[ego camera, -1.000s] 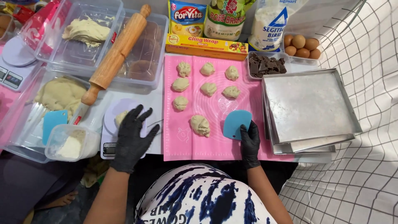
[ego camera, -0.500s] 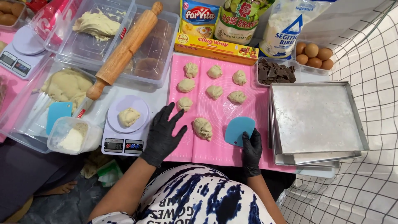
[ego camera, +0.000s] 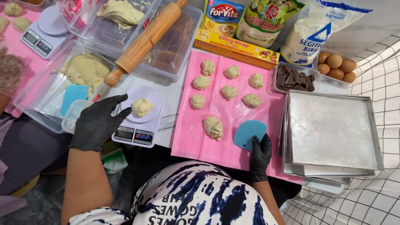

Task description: Cutting dough into small portions and weighing each piece on a digital scale before placing them on a mat.

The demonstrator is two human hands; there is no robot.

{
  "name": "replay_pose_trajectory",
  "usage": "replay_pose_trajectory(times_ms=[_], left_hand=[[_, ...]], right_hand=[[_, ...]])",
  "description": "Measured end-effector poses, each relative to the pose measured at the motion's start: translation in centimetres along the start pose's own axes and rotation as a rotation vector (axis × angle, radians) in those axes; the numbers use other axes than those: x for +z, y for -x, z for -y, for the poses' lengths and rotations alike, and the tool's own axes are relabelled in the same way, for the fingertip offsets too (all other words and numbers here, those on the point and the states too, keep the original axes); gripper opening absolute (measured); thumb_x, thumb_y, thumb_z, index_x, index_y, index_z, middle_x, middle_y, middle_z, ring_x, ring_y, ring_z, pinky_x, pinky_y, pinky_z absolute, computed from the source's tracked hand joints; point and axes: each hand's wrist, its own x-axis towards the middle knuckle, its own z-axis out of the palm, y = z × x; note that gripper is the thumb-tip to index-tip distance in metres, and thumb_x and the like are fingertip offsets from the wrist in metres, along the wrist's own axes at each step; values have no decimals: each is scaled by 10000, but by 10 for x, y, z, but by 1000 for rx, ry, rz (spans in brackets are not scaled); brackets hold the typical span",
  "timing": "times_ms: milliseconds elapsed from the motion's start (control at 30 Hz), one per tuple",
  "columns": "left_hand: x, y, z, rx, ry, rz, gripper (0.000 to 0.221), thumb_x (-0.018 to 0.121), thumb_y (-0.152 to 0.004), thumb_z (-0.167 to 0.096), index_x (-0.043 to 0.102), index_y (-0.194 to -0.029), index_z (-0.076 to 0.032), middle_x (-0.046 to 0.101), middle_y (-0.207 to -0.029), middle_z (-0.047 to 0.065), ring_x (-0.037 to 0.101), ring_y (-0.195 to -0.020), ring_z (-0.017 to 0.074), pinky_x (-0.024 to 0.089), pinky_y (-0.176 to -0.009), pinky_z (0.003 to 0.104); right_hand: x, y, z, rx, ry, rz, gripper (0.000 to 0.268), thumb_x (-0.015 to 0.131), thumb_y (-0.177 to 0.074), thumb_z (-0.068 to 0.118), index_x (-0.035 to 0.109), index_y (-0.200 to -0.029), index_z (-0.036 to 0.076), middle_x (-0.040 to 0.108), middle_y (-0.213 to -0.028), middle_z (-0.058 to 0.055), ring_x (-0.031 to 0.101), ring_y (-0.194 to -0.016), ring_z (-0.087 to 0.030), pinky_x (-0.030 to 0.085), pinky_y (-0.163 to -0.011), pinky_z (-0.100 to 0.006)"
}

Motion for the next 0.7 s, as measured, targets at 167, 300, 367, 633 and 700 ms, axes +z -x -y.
replay_pose_trajectory(times_ms=[167, 300, 367, 633, 700], left_hand=[[35, -6, 14, 199, 0, -64, 568, 759, -906, -424, 664, -1423, -210, 698, -1335, 150, 666, -1196, 333, 535, -1008, 447], [63, -18, 27, 228, 46, -98, 679, 798, -851, -459, 632, -1461, -211, 646, -1399, 194, 621, -1251, 380, 509, -1044, 476], [64, -21, 29, 209, 107, -59, 672, 806, -849, -404, 621, -1470, -227, 636, -1413, 182, 608, -1266, 381, 515, -1042, 468], [83, -25, 42, 134, 234, 44, 681, 819, -839, -410, 591, -1477, -348, 634, -1426, 57, 593, -1306, 254, 505, -1067, 420], [88, -29, 42, 119, 220, 47, 693, 813, -850, -428, 565, -1497, -391, 647, -1396, 65, 602, -1298, 260, 506, -1061, 418]], right_hand=[[-20, -24, -54, 149, -576, -25, 532, 666, -948, 24, 522, -1459, 33, 578, -1419, -228, 584, -1297, -359, 518, -1153, -449], [11, 0, 21, 233, -594, -67, 530, 645, -985, 94, 496, -1493, 85, 521, -1494, -213, 541, -1352, -355, 494, -1165, -468], [35, 1, 72, 201, -391, 49, 471, 662, -983, 135, 512, -1428, 95, 555, -1182, -195, 561, -886, -308, 469, -726, -365], [180, 18, 157, 239, 83, 687, 602, 742, -917, 221, 469, -1454, 231, 644, -1135, -166, 569, -413, -269, 435, -253, -268], [221, 20, 152, 179, 193, 818, 590, 711, -922, 253, 477, -1461, 306, 690, -1139, -126, 682, -494, -276, 484, -243, -277]])
